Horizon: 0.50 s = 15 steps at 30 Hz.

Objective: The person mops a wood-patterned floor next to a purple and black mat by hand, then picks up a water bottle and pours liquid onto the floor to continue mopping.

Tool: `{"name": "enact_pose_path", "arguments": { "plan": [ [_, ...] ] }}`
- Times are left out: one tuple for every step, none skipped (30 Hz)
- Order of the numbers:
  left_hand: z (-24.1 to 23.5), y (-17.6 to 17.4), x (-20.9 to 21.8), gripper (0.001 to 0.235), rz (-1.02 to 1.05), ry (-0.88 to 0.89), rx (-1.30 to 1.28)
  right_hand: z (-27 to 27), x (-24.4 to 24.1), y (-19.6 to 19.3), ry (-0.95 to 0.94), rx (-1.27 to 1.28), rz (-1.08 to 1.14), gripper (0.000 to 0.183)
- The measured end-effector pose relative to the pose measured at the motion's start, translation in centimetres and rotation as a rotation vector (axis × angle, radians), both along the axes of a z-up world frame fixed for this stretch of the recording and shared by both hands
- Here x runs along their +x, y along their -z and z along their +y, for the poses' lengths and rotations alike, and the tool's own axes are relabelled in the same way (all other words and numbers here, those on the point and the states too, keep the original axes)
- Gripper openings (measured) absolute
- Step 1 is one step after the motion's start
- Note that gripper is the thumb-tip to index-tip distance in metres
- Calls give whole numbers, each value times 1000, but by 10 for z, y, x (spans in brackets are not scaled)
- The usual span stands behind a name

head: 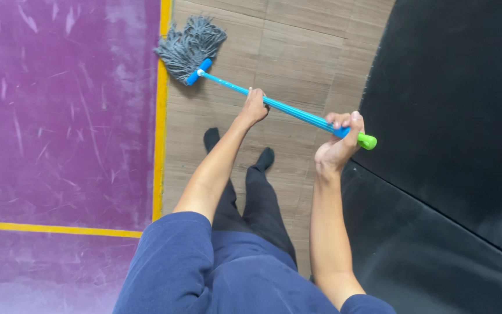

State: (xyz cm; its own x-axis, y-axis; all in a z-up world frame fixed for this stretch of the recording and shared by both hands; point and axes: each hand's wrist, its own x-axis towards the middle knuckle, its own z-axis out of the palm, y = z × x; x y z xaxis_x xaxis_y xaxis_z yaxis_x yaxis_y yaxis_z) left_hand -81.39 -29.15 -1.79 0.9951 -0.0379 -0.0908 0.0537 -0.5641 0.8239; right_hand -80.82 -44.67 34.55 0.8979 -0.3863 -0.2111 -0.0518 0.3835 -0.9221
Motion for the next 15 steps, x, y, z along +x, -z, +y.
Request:
{"name": "enact_pose_path", "arguments": {
  "plan": [
    [-19, 6, 4, 28, 7, -57, -39, -20, 3, 6, -7, 11, -35, 27],
    [-39, 9, 8, 28, 15, -113, -78, -42, 6, 10, -13, 22, -70, 36],
    [-58, 12, 9, 28, 10, -104, -78, -67, 5, 11, -5, 22, -75, 36],
    [-79, 13, 10, 25, -9, -103, -61, -90, 2, 10, -91, -35, -93, 37],
    [-96, 13, 15, 22, -32, -103, -41, -108, 1, 8, -177, -88, -115, 38],
    [-116, 11, 21, 22, -40, -95, -37, -123, 1, 3, -169, -85, -124, 38],
    [-140, 7, 23, 20, -39, -106, -98, -139, -1, -5, -196, -130, -131, 38],
    [-164, 0, 26, 25, -36, -117, -160, -152, -3, -15, -222, -176, -137, 38],
    [-190, -6, 31, 28, -41, -93, -175, -167, -5, -24, -213, -176, -139, 38],
    [-215, -12, 36, 32, -45, -67, -190, -181, -8, -32, -215, -218, -162, 38],
    [-240, -19, 38, 37, 30, -18, -193, -193, -12, -40, -219, -261, -179, 37],
    [-265, -25, 39, 42, 105, 31, -196, -205, -15, -47, -211, -264, -175, 37],
    [-290, -32, 39, 40, 138, 82, -189, -218, -19, -52, -197, -355, -201, 34],
    [-315, -38, 39, 37, 171, 132, -181, -231, -22, -56, -185, -446, -226, 31],
    [-338, -44, 41, 25, 129, 259, -168, -243, -24, -57, -176, -444, -225, 31]
  ]
}}
